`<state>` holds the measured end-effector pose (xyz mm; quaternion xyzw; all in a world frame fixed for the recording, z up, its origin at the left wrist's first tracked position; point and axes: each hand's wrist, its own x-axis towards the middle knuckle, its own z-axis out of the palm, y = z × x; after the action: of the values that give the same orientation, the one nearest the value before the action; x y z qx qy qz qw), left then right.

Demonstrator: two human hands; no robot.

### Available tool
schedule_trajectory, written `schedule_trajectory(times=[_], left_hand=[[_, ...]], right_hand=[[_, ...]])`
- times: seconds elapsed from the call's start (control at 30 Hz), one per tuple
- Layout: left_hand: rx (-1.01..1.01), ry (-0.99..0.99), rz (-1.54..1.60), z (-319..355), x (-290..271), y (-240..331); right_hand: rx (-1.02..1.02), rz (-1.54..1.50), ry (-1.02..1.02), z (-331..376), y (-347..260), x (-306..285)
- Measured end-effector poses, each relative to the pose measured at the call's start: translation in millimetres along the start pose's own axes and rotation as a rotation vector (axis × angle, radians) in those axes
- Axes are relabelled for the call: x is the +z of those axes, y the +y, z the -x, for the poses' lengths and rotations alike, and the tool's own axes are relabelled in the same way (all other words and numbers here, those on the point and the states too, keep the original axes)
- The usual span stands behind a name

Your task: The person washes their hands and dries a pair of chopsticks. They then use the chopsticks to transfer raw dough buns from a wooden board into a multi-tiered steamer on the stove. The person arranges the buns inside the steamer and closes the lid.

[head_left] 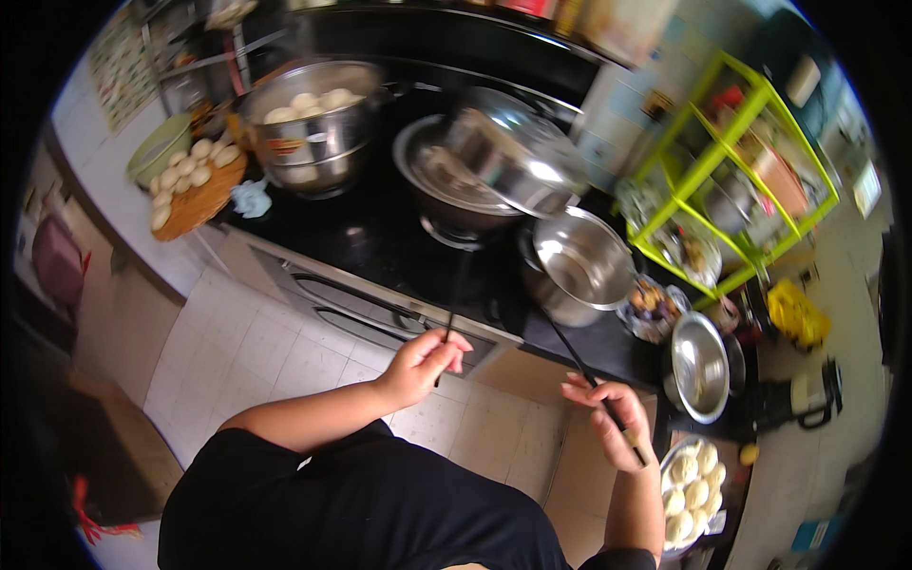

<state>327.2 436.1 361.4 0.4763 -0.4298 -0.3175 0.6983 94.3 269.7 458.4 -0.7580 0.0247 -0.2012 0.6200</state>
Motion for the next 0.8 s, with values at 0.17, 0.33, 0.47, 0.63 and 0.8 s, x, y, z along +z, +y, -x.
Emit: schedule_trajectory(times=[0.17, 0.33, 0.47, 0.63, 0.8], left_hand=[[-0.009, 0.292, 0.257, 39, -138, 36], [-0.071, 0.476, 0.479, 58, -287, 64], [-0.088, 0.651, 0.456, 64, -370, 85], [-0.054, 0.761, 0.402, 36, -442, 77], [0.01, 0.878, 0.329, 11, -490, 81]], right_hand=[[-0.329, 0.094, 0.123, -149, -5, 67], [-0.534, 0.037, 0.444, -316, 17, 123], [-0.368, 0.017, 0.528, -437, 23, 183], [-0.275, 0.218, 0.273, -572, 41, 220], [-0.253, 0.58, 0.175, -695, 72, 249]])
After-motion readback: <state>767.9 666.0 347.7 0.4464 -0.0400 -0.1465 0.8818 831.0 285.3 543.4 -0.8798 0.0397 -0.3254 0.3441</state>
